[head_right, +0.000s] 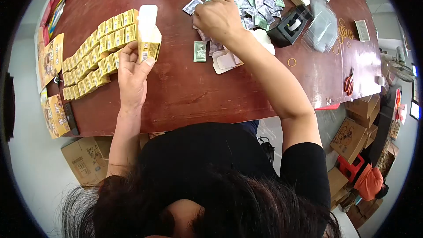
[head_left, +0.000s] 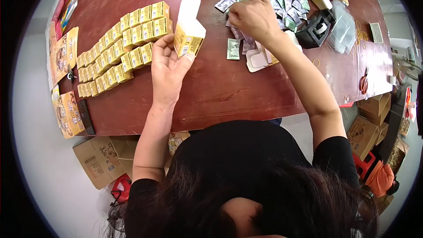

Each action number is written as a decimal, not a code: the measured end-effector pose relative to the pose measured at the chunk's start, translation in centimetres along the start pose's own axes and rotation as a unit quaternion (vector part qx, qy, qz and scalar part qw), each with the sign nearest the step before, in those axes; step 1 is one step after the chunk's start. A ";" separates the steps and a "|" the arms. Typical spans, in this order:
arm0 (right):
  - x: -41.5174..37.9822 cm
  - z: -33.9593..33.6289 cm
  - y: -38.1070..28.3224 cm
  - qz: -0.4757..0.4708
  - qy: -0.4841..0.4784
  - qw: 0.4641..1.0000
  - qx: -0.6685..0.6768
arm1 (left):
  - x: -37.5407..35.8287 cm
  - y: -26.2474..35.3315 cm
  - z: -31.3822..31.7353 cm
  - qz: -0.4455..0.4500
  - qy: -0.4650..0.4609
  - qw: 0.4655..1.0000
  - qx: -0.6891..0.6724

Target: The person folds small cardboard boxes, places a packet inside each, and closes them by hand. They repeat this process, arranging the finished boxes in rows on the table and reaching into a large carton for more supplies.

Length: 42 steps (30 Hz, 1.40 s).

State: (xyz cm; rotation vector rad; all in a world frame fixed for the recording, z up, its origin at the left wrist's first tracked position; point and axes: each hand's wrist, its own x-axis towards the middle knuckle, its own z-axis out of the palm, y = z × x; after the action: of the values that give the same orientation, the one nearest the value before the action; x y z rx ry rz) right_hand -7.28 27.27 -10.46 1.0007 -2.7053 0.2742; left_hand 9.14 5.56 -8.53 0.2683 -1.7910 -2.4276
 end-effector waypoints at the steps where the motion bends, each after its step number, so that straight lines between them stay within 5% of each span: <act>1: -0.3 -1.5 -0.6 0.007 0.075 0.995 0.066 | 0.0 0.1 0.6 0.021 0.006 0.999 0.032; 3: -0.7 -4.7 -2.1 -0.032 0.190 0.954 0.230 | 0.0 -0.1 1.1 0.046 0.006 0.996 0.081; 4: -1.1 -6.3 -2.8 -0.045 0.155 0.947 0.277 | 0.0 0.0 1.4 0.044 -0.013 0.996 0.075; 14: -3.8 -9.5 -3.3 -0.100 0.075 0.971 0.203 | 0.8 -0.2 4.7 0.059 -0.113 0.982 0.137; 19: -5.7 -9.2 -2.3 -0.035 0.072 0.906 0.416 | 0.8 -0.1 6.1 0.158 -0.107 0.980 0.055; 24: -6.9 -8.7 -2.5 0.016 0.045 0.827 0.560 | 1.3 0.0 5.8 0.185 -0.179 0.959 0.121; 27: -6.7 -9.9 -1.7 -0.005 -0.026 0.854 0.520 | 1.5 0.9 5.6 0.191 -0.216 0.942 0.172; 31: -6.6 -8.8 -0.8 -0.102 0.016 0.878 0.468 | 1.6 1.7 5.9 0.190 -0.239 0.933 0.191; 34: -6.8 -8.4 -1.1 -0.092 0.051 0.873 0.477 | 1.0 1.5 6.5 0.077 -0.210 0.974 0.030; 40: -6.8 -8.6 -2.6 -0.023 0.088 0.756 0.648 | 1.2 2.4 7.1 0.054 -0.190 0.979 0.056; 42: -6.5 -9.7 -2.6 0.081 -0.007 0.752 0.655 | 1.2 2.1 7.1 0.070 -0.197 0.976 0.067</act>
State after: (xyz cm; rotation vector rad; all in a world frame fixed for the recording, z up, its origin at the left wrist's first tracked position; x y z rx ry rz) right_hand 0.75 31.79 -2.89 0.9145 -2.3046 2.3785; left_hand 6.45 11.37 -4.54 -0.3450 -2.0464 -2.3897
